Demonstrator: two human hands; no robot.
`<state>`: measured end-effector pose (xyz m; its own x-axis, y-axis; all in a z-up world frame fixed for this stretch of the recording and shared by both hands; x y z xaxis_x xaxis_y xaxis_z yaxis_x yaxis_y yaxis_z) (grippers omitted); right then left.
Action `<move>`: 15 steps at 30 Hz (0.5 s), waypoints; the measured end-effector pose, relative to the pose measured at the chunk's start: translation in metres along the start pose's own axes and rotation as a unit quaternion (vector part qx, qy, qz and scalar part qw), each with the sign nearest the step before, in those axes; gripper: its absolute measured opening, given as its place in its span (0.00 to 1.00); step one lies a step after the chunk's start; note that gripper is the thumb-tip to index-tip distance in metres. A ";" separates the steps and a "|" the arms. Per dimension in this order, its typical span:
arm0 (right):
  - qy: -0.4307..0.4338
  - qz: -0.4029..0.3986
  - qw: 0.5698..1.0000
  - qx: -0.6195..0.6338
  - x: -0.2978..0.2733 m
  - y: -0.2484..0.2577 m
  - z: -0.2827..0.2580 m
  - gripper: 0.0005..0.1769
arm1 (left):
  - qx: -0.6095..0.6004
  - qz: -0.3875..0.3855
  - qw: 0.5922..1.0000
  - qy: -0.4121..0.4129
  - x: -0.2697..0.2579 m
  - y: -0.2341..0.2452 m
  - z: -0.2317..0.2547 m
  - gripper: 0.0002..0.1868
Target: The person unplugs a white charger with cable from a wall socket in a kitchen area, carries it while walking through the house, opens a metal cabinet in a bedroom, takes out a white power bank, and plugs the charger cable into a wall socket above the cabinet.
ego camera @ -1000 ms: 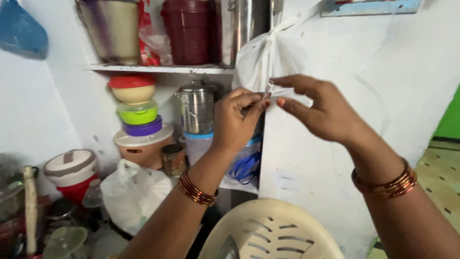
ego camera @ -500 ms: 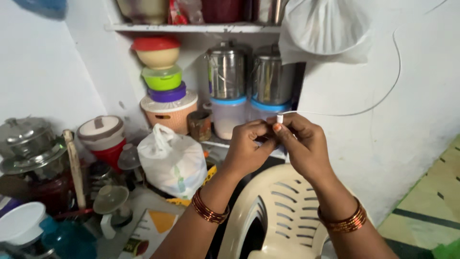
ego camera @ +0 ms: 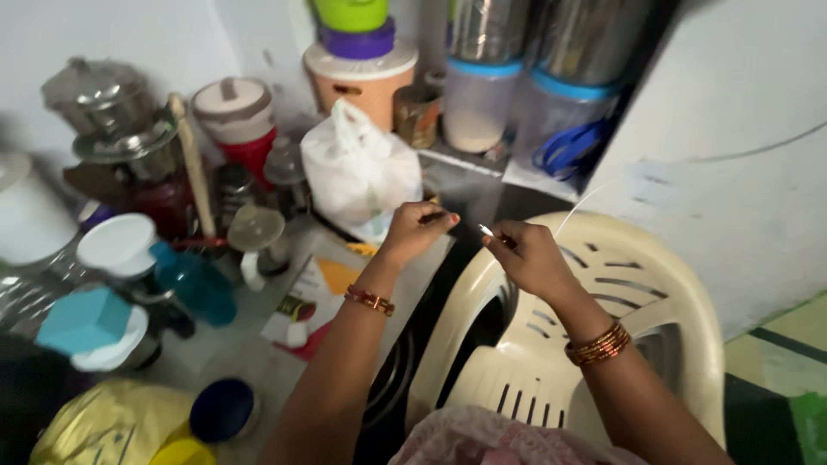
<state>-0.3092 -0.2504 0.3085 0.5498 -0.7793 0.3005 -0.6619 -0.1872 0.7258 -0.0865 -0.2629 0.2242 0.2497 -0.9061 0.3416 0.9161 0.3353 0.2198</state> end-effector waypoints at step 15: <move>0.073 -0.017 0.996 -0.052 -0.007 -0.045 -0.009 0.12 | 0.448 0.207 0.844 0.208 -0.159 0.150 -0.270 0.30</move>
<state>-0.2790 -0.2314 0.2792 0.6447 -0.6765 0.3558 -0.5890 -0.1430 0.7954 0.0955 -0.1379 -0.0439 0.7494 -0.6133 0.2494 0.1640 0.5369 0.8276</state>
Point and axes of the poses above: each hand's wrist, its own x-axis towards the middle knuckle, its own y-axis out of the back of the hand, z = x × y, the point moved 7 cm from there along x, towards the middle knuckle, and after that the axes turned 2 degrees about -x, right-handed, at the moved point
